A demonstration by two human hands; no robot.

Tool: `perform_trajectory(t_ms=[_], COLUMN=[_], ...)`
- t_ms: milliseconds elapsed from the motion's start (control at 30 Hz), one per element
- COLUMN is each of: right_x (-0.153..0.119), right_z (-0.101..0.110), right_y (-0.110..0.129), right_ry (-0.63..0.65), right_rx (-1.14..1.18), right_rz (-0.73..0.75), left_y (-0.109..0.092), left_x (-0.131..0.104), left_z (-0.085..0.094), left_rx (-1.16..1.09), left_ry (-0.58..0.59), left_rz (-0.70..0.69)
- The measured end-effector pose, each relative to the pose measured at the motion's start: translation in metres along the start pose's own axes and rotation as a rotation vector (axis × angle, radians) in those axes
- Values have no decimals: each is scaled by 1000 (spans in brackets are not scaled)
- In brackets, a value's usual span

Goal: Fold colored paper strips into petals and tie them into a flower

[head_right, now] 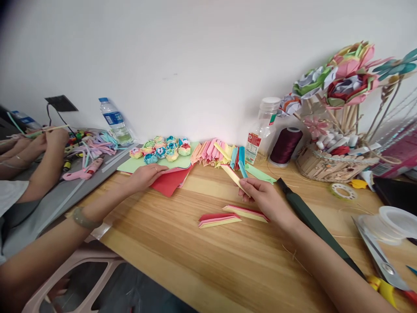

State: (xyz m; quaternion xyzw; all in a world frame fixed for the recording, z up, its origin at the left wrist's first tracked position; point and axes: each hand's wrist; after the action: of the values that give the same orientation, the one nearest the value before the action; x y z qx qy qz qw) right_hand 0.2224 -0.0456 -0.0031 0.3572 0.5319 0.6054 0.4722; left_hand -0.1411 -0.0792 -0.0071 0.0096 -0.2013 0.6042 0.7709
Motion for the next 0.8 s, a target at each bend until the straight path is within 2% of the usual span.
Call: perform_trajectory(t_ms=[100,300,567,800], right_x=[0,0,1,1], right_z=[-1,0,-1,1], right_y=[1,-1,-3,-4], right_ry=[0,4,1,18], right_rx=[2,-12,-19,-30], right_rz=[2,1,9,17], left_y=[1,8,11,13], left_x=[2,3,3,6], left_z=[0,-7,-17,-18], left_rx=[-83,-357,-540,-637], left_ry=[-44,-49,-151,-82], left_rz=[39,59,197,238])
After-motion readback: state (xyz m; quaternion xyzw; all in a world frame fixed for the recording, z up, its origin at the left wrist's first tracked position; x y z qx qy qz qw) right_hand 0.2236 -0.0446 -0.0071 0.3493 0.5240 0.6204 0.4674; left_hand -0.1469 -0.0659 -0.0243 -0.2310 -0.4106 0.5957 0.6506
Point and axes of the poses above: each hand's wrist, its own x-axis towards the middle knuckle, its own z-axis out of the back of the hand, y = z × x, and after that the axes turned 7 degrees about -y, right-handed
